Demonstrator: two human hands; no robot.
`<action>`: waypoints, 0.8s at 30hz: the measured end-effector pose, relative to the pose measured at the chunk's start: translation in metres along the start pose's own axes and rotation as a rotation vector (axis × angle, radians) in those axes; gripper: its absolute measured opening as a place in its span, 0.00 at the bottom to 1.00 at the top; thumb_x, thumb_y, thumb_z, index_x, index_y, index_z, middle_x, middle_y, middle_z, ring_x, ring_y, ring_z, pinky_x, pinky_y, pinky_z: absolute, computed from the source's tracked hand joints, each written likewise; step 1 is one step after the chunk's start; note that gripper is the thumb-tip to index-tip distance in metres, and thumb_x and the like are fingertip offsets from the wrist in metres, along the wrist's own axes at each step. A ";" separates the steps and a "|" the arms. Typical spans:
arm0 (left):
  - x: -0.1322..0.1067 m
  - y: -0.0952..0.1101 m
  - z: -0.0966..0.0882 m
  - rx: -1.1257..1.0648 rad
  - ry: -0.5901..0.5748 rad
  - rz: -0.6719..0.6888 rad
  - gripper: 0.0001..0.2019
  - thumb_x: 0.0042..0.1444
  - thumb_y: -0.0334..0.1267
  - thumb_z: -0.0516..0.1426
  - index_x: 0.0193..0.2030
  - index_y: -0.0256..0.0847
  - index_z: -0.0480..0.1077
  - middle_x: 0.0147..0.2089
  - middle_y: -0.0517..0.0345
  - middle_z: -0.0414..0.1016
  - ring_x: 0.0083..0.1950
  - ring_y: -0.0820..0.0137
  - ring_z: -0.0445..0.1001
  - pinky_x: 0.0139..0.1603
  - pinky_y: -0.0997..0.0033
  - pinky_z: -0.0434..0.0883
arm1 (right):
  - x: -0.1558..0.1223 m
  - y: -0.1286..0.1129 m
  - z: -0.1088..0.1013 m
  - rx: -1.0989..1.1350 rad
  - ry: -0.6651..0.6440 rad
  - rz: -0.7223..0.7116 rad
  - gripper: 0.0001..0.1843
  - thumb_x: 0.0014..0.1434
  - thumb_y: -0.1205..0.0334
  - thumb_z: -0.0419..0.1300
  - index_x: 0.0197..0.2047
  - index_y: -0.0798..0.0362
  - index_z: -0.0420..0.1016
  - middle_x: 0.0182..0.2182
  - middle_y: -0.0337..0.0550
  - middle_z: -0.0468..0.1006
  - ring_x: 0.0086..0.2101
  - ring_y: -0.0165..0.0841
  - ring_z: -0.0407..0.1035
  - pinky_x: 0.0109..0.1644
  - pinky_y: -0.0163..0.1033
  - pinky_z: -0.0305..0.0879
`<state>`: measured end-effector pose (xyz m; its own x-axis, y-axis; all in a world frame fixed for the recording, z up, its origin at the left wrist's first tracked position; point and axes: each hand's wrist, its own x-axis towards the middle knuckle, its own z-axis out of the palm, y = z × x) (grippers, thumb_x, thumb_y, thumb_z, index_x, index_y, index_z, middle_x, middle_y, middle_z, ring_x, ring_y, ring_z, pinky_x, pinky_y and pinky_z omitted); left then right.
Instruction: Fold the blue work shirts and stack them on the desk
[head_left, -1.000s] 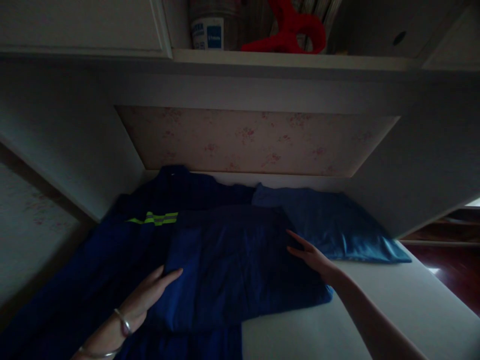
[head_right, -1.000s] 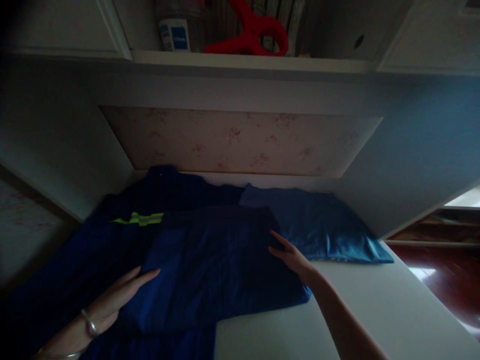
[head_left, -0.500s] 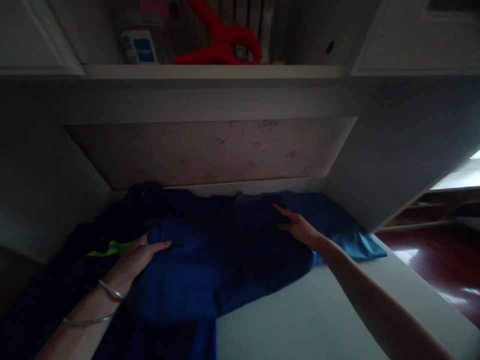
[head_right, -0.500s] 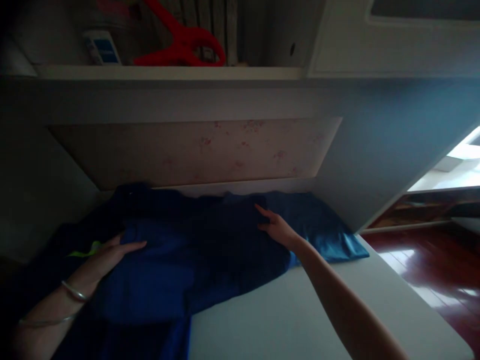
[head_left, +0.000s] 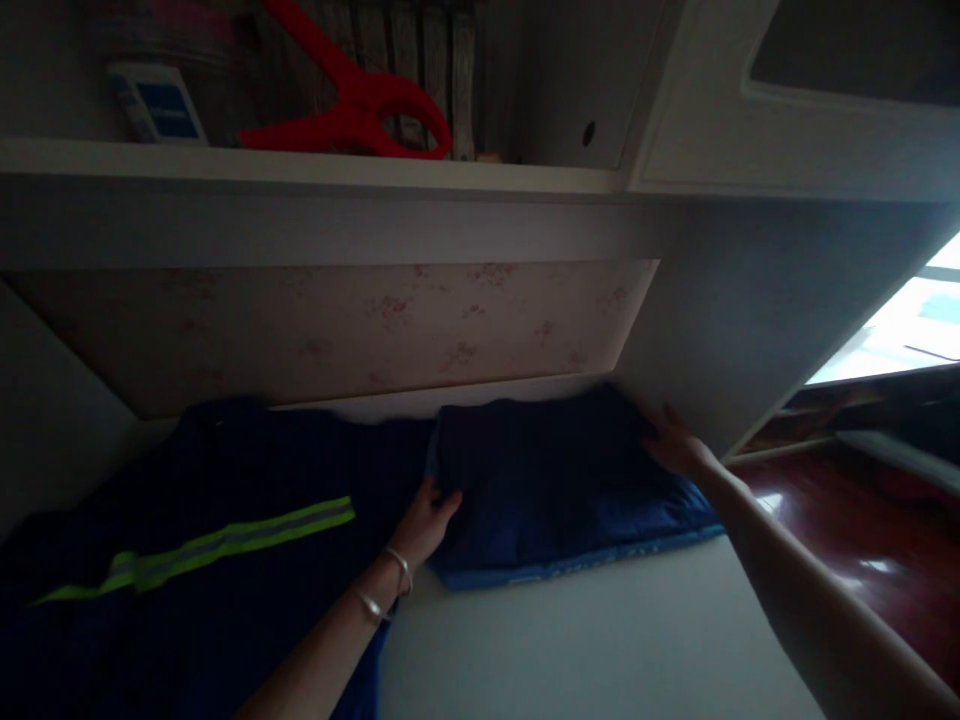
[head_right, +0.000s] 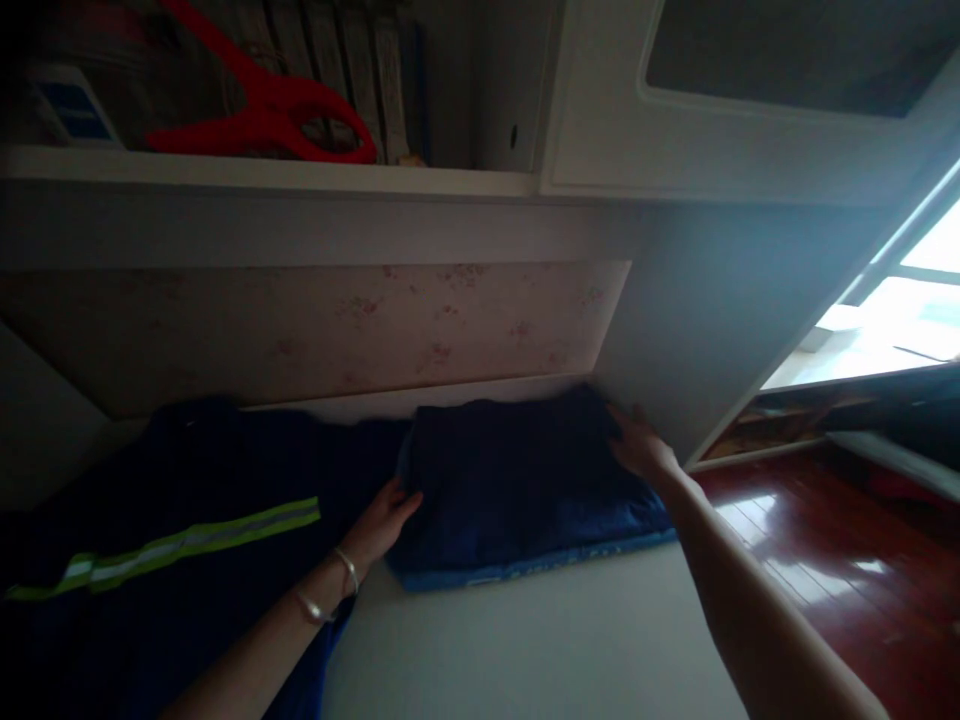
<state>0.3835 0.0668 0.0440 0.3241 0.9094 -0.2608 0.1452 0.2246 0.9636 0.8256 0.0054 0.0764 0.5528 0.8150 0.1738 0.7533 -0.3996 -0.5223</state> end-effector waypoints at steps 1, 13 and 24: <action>-0.014 -0.014 -0.005 0.096 0.025 0.026 0.31 0.53 0.47 0.61 0.61 0.34 0.62 0.61 0.37 0.70 0.59 0.56 0.71 0.62 0.54 0.65 | -0.015 0.002 0.009 0.017 -0.002 -0.036 0.36 0.52 0.67 0.61 0.65 0.56 0.64 0.64 0.62 0.59 0.57 0.54 0.63 0.61 0.60 0.55; -0.232 -0.140 -0.075 1.297 0.212 0.171 0.17 0.61 0.41 0.51 0.52 0.40 0.72 0.49 0.44 0.77 0.49 0.58 0.76 0.47 0.60 0.73 | -0.269 -0.117 0.130 0.787 -0.476 -0.054 0.22 0.56 0.43 0.61 0.46 0.49 0.77 0.42 0.49 0.81 0.40 0.41 0.76 0.46 0.45 0.73; -0.265 -0.050 -0.131 0.476 -0.071 -0.059 0.14 0.65 0.46 0.46 0.33 0.42 0.64 0.31 0.62 0.65 0.33 0.72 0.64 0.37 0.72 0.60 | -0.296 -0.253 0.175 1.042 -0.921 0.064 0.23 0.49 0.43 0.68 0.39 0.54 0.78 0.34 0.45 0.80 0.31 0.33 0.72 0.39 0.40 0.69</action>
<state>0.1676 -0.1390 0.0728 0.3626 0.8701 -0.3339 0.5715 0.0754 0.8171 0.4091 -0.0611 0.0107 -0.1622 0.9499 -0.2671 -0.0982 -0.2849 -0.9535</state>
